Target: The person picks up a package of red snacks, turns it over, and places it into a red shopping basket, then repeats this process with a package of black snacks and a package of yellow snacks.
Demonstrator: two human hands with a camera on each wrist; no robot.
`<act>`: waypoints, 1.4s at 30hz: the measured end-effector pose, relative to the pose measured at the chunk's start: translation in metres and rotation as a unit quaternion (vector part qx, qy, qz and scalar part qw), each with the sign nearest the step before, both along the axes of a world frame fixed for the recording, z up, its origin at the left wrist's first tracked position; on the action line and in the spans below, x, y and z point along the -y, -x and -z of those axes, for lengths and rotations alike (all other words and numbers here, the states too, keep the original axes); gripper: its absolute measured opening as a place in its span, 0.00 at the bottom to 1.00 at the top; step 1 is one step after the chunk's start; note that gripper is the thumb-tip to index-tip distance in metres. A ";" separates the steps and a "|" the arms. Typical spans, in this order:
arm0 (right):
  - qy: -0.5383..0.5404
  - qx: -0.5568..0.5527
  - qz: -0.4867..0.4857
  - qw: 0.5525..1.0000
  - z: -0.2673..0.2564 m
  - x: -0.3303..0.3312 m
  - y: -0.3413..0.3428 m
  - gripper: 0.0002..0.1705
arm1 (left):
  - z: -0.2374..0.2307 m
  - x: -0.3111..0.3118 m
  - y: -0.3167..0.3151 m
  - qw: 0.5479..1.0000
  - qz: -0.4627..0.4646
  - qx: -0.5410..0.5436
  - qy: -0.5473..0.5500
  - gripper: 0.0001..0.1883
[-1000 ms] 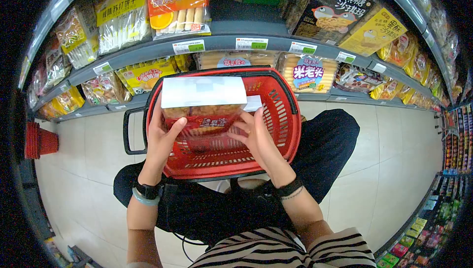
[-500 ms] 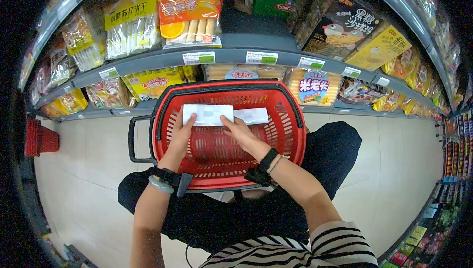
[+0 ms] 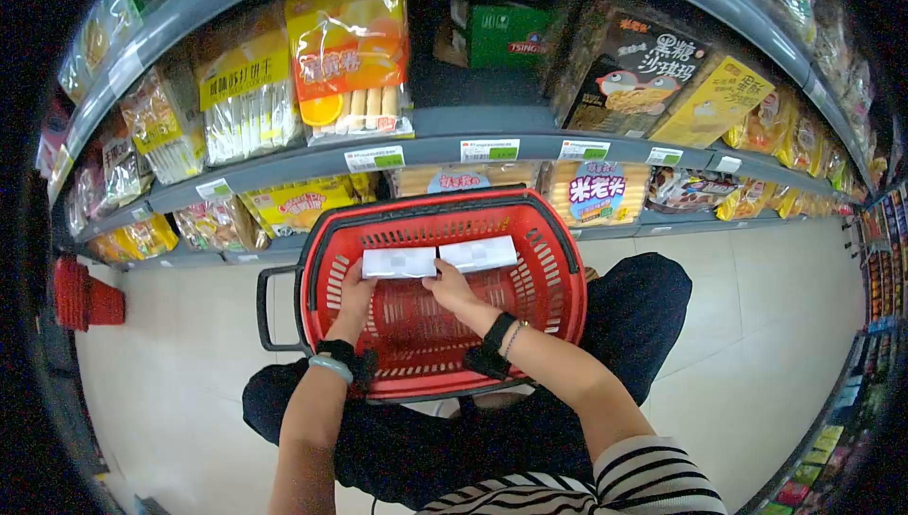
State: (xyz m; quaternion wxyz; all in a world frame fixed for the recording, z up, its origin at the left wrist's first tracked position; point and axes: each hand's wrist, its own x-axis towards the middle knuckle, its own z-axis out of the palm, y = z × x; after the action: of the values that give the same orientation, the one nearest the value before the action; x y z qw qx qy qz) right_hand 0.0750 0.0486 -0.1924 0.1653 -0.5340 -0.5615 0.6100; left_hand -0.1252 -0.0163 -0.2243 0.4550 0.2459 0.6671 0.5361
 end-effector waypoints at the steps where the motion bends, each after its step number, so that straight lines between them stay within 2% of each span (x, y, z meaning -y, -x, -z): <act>1: 0.004 -0.015 0.020 1.000 -0.018 0.006 -0.002 0.34 | -0.006 -0.009 -0.001 0.998 0.020 -0.053 -0.002 0.25; 2: -0.015 -0.013 0.016 1.000 -0.022 0.008 -0.006 0.33 | -0.014 -0.022 0.000 0.998 0.037 -0.032 -0.033 0.25; 3: -0.034 -0.010 0.011 0.999 -0.026 0.007 -0.010 0.31 | -0.022 -0.010 -0.012 0.993 0.023 -0.108 0.033 0.28; 5: 0.038 -0.034 0.019 0.999 -0.063 0.004 -0.021 0.27 | -0.039 -0.013 -0.022 0.993 0.014 -0.098 0.060 0.33; 6: -0.031 -0.071 0.014 0.997 -0.058 0.000 -0.026 0.25 | -0.034 -0.014 -0.024 0.994 0.021 -0.099 0.050 0.33; 8: -0.063 -0.098 0.027 0.993 -0.075 -0.008 -0.040 0.24 | -0.019 -0.017 -0.023 0.989 -0.041 -0.142 0.027 0.38; 10: -0.067 -0.138 0.038 0.987 -0.108 -0.018 -0.056 0.21 | -0.027 -0.016 -0.022 0.993 -0.027 -0.108 0.031 0.39; 11: -0.056 -0.204 0.066 0.975 -0.129 -0.023 -0.064 0.18 | -0.032 -0.015 -0.022 0.996 -0.018 -0.074 0.044 0.39; 13: -0.131 -0.248 0.082 0.956 -0.160 -0.040 -0.086 0.16 | -0.043 -0.011 -0.026 0.997 -0.002 -0.069 0.032 0.37; 15: -0.265 -0.234 0.128 0.926 -0.197 -0.054 -0.105 0.14 | -0.070 -0.001 -0.034 0.977 0.049 -0.205 0.007 0.34; 16: -0.274 -0.216 0.175 0.921 -0.212 -0.062 -0.115 0.12 | -0.086 0.004 -0.039 0.958 0.074 -0.273 -0.037 0.31; 17: -0.319 -0.187 0.185 0.911 -0.225 -0.071 -0.130 0.12 | -0.103 0.004 -0.044 0.957 0.073 -0.277 -0.046 0.31; 19: -0.492 -0.165 0.230 0.823 -0.246 -0.089 -0.147 0.13 | -0.134 0.001 -0.055 0.900 0.115 -0.405 -0.109 0.29; 20: -0.498 -0.169 0.231 0.819 -0.257 -0.096 -0.153 0.13 | -0.149 -0.009 -0.061 0.898 0.122 -0.395 -0.149 0.28; 21: -0.508 -0.171 0.267 0.801 -0.269 -0.101 -0.159 0.14 | -0.175 -0.020 -0.072 0.896 0.119 -0.399 -0.155 0.28; 22: -0.515 -0.174 0.301 0.783 -0.277 -0.106 -0.164 0.15 | -0.211 -0.033 -0.088 0.884 0.140 -0.395 -0.207 0.29; 23: -0.519 -0.180 0.299 0.780 -0.280 -0.112 -0.168 0.15 | -0.245 -0.046 -0.105 0.869 0.159 -0.391 -0.259 0.29; 25: -0.520 -0.200 0.353 0.752 -0.280 -0.126 -0.172 0.15 | -0.303 -0.074 -0.138 0.824 0.192 -0.436 -0.308 0.30; 27: -0.543 -0.222 0.344 0.733 -0.275 -0.133 -0.175 0.15 | -0.347 -0.107 -0.171 0.771 0.198 -0.478 -0.371 0.30; 29: -0.612 -0.183 0.349 0.686 -0.265 -0.131 -0.179 0.14 | -0.379 -0.139 -0.201 0.738 0.194 -0.512 -0.395 0.32; 30: -0.627 -0.156 0.337 0.685 -0.254 -0.131 -0.184 0.14 | -0.387 -0.159 -0.211 0.715 0.185 -0.533 -0.412 0.34; 31: -0.624 -0.159 0.339 0.686 -0.252 -0.132 -0.186 0.14 | -0.392 -0.177 -0.217 0.713 0.187 -0.537 -0.410 0.34; 33: -0.626 -0.143 0.294 0.708 -0.249 -0.125 -0.193 0.14 | -0.389 -0.199 -0.232 0.695 0.121 -0.614 -0.353 0.35; 34: -0.633 -0.128 0.296 0.704 -0.250 -0.126 -0.195 0.15 | -0.388 -0.203 -0.234 0.666 0.131 -0.644 -0.353 0.35; 37: -0.587 -0.173 0.338 0.715 -0.251 -0.130 -0.199 0.16 | -0.384 -0.199 -0.237 0.648 0.111 -0.668 -0.349 0.32; 38: -0.573 -0.188 0.339 0.722 -0.252 -0.131 -0.202 0.16 | -0.383 -0.195 -0.238 0.641 0.103 -0.661 -0.378 0.31; 39: -0.570 -0.190 0.342 0.723 -0.253 -0.132 -0.204 0.16 | -0.384 -0.193 -0.237 0.639 0.107 -0.663 -0.376 0.31; 41: -0.564 -0.216 0.368 0.707 -0.254 -0.131 -0.206 0.14 | -0.383 -0.185 -0.237 0.647 0.163 -0.599 -0.442 0.32; 42: -0.565 -0.223 0.365 0.706 -0.251 -0.132 -0.207 0.15 | -0.385 -0.179 -0.241 0.681 0.183 -0.550 -0.447 0.36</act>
State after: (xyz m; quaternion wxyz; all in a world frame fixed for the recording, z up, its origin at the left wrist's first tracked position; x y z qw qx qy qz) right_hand 0.2816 0.1804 0.0586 0.7658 -0.3526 -0.5094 0.1725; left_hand 0.1161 0.1627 0.1605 -0.0685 0.7882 0.4196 0.4450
